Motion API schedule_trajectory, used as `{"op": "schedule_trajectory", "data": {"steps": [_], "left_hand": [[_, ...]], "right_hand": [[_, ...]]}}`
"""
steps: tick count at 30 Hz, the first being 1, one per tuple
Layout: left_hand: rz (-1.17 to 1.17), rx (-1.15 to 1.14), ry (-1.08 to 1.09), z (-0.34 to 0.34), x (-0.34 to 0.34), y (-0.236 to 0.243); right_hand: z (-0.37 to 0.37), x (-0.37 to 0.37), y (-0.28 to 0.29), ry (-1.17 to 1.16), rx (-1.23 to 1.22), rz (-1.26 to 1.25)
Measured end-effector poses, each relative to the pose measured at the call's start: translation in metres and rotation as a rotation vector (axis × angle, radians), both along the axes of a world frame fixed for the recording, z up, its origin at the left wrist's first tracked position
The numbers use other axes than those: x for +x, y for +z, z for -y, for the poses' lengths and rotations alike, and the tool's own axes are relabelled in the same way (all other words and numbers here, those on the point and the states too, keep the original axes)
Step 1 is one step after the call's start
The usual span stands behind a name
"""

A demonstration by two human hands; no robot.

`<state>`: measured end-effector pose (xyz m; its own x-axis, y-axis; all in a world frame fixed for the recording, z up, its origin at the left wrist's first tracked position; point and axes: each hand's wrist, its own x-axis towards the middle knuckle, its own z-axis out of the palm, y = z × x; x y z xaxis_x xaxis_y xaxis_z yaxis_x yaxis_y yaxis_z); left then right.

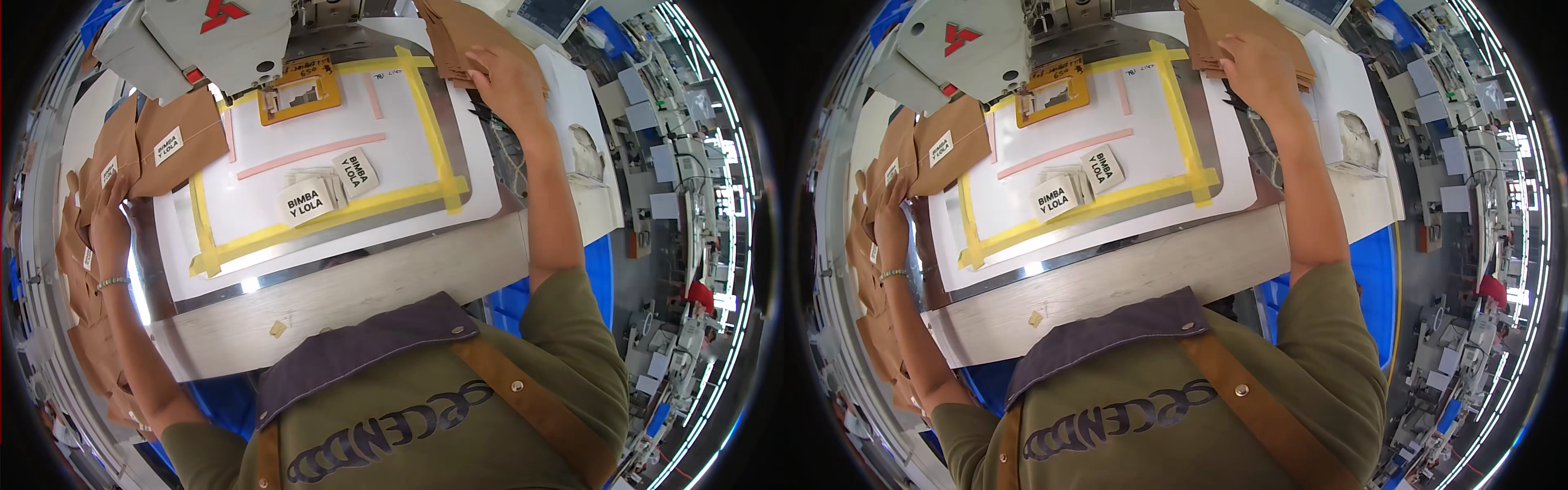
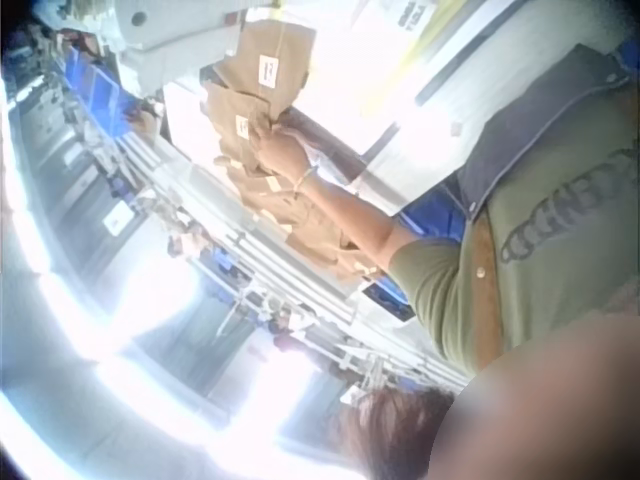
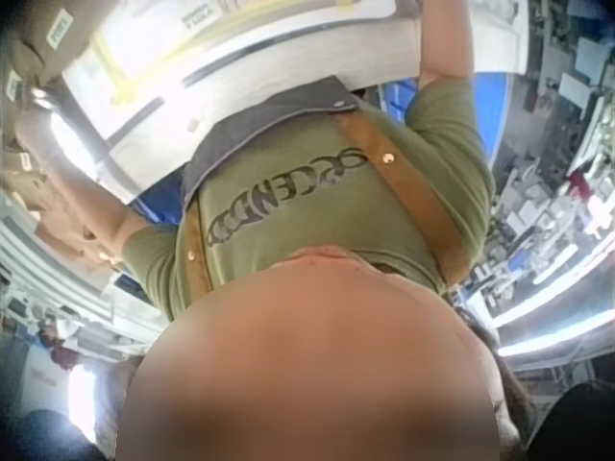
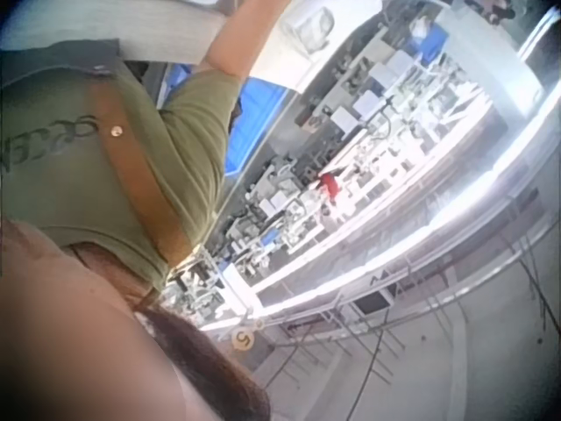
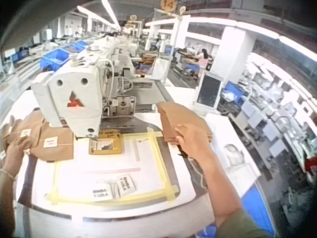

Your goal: Sewing brand labels onto fabric or leather components using an industrial sewing machine.

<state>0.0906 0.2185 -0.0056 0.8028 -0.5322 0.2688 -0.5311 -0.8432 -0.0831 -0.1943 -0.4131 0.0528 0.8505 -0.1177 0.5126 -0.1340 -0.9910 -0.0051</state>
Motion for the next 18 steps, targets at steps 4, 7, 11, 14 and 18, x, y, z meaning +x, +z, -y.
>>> {"op": "schedule_trajectory", "data": {"steps": [4,7,11,14,18], "left_hand": [[0.053,-0.117,-0.093,0.030,-0.021,0.014],[-0.050,-0.258,-0.174,0.059,-0.042,0.027],[-0.083,-0.274,-0.301,0.102,-0.070,0.039],[-0.098,-0.356,-0.453,0.127,-0.090,0.046],[-0.076,-0.382,-0.568,0.157,-0.115,0.051]], "right_hand": [[0.027,-0.002,-0.007,0.009,0.022,-0.034],[0.045,0.001,-0.004,0.041,0.250,0.004],[0.064,0.002,0.004,-0.069,0.532,-0.073],[0.063,0.003,0.006,-0.061,0.596,-0.098],[0.034,0.013,0.004,0.036,0.367,0.139]]}}
